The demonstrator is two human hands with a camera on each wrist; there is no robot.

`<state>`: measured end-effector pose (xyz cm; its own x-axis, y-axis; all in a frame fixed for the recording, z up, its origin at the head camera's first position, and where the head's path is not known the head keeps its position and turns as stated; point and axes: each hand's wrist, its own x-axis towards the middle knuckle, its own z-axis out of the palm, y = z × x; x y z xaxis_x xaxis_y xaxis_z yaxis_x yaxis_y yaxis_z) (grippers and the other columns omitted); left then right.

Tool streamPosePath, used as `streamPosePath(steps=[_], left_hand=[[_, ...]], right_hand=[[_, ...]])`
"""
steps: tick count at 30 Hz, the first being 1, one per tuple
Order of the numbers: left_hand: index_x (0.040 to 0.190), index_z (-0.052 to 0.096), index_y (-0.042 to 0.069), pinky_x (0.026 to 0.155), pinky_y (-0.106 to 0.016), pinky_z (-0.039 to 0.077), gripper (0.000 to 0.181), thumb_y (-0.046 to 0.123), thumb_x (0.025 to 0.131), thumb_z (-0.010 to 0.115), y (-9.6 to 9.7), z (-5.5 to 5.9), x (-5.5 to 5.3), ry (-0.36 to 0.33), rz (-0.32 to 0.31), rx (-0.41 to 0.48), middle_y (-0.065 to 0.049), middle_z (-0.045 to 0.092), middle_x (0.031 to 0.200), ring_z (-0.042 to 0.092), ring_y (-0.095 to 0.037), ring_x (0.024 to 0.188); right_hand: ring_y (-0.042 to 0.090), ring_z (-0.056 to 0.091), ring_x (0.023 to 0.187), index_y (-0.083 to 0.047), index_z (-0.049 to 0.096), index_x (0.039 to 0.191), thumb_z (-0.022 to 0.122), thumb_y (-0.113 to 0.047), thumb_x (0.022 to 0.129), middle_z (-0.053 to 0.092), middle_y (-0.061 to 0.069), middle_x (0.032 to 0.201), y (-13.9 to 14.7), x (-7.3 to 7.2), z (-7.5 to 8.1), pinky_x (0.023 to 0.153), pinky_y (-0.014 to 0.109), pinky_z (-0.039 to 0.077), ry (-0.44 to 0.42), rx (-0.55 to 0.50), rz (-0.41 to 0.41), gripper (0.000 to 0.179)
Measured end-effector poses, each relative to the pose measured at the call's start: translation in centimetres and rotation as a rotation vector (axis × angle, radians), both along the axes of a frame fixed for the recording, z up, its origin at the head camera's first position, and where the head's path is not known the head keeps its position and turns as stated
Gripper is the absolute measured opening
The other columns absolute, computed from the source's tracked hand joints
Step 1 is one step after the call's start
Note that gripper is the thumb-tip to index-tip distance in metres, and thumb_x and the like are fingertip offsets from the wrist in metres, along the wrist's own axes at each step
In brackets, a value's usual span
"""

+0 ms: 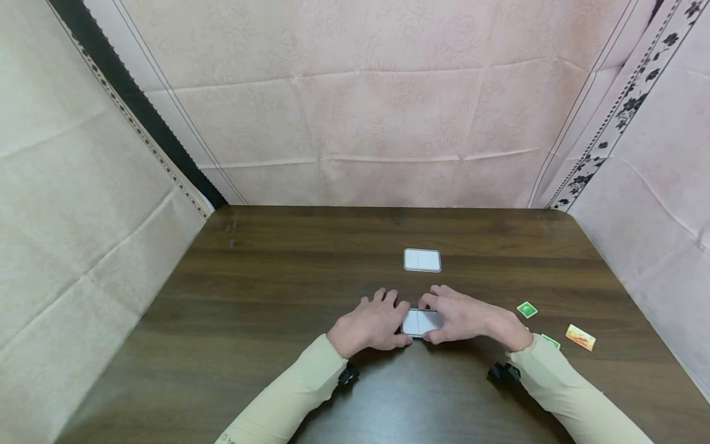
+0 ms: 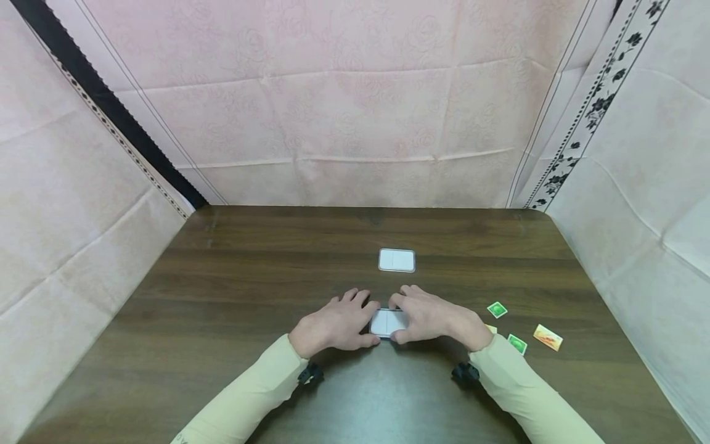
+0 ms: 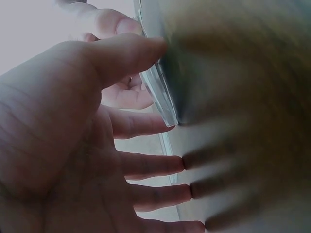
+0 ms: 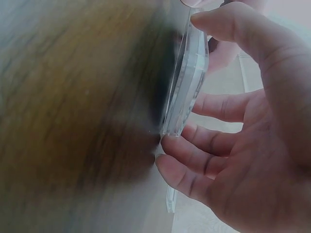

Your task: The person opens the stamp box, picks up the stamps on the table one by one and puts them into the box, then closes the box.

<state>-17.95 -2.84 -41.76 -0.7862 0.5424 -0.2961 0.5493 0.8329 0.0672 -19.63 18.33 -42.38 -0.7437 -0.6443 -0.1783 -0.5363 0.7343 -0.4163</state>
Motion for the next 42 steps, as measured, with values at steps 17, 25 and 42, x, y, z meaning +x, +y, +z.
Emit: streamPosePath(steps=[17, 25, 42], left_hand=[[0.132, 0.05, 0.019, 0.095, -0.049, 0.048, 0.061, 0.057, 0.087, 0.065, 0.1, -0.1, -0.2, 0.046, 0.0, -0.004, -0.007, 0.051, 0.133, 0.047, -0.028, 0.124], [0.133, 0.05, 0.02, 0.094, -0.048, 0.048, 0.063, 0.059, 0.086, 0.066, 0.0, 0.0, -0.2, 0.048, 0.003, -0.008, -0.006, 0.051, 0.132, 0.048, -0.027, 0.124], [0.132, 0.051, 0.02, 0.094, -0.047, 0.048, 0.061, 0.06, 0.087, 0.064, 0.0, 0.1, -0.1, 0.066, 0.011, -0.008, -0.005, 0.053, 0.129, 0.05, -0.026, 0.119]], right_hand=[[0.012, 0.045, 0.09, -0.018, 0.058, 0.117, 0.074, -0.042, 0.08, 0.05, -0.003, 0.102, -0.2, 0.0, -0.1, 0.07, 0.024, 0.041, 0.014, -0.012, 0.001, 0.047], [0.013, 0.044, 0.091, -0.017, 0.057, 0.117, 0.074, -0.041, 0.08, 0.049, -0.001, 0.103, -0.2, 0.0, 0.1, 0.069, 0.025, 0.041, 0.017, -0.015, 0.001, 0.048], [0.015, 0.044, 0.093, -0.016, 0.059, 0.117, 0.075, -0.04, 0.08, 0.051, -0.001, 0.102, 0.7, 0.1, 1.3, 0.071, 0.027, 0.041, -0.011, 0.019, -0.033, 0.047]])
